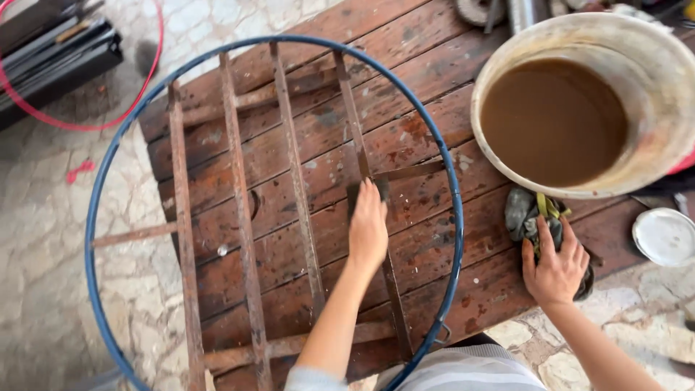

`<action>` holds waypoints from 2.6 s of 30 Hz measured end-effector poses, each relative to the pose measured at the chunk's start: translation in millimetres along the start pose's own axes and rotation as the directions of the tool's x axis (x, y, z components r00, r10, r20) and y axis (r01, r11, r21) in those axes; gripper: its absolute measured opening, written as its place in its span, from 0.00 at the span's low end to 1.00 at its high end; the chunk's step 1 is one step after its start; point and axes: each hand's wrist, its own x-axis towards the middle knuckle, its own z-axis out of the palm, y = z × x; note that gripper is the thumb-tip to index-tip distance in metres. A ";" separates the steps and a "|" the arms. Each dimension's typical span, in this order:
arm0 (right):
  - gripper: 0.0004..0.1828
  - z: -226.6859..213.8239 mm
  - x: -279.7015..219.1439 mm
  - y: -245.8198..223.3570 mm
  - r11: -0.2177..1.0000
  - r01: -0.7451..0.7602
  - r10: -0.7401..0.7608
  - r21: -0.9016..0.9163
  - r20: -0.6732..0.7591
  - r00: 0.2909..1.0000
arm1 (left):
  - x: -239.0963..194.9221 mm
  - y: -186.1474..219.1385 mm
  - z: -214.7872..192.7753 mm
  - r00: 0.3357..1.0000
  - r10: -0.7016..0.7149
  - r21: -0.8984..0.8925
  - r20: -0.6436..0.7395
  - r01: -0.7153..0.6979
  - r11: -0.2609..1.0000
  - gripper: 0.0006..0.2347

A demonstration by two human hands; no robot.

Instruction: Sanding a circular metal grate using a sanding sponge and water

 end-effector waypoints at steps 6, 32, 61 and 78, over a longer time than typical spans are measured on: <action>0.24 -0.3 -0.1 1.9 0.997 0.079 -0.079 -0.004 -0.082 0.994 | -108.3 22.2 -3.5 0.968 0.091 0.118 0.234 -0.122 0.986 0.21; 0.24 -11.1 9.1 15.6 0.953 0.231 -0.229 0.196 -0.033 0.973 | -94.0 43.8 -10.4 0.990 -0.075 0.057 0.124 0.068 0.996 0.21; 0.25 -11.3 7.1 30.9 0.931 0.238 -0.253 0.277 0.021 0.967 | -22.8 43.8 -25.2 0.575 -0.024 0.575 0.818 -0.816 0.065 0.13; 0.26 -3.1 6.3 26.5 0.917 0.230 -0.227 0.327 -0.049 0.973 | -16.9 -55.7 12.1 0.647 0.506 0.601 0.570 -0.748 0.280 0.07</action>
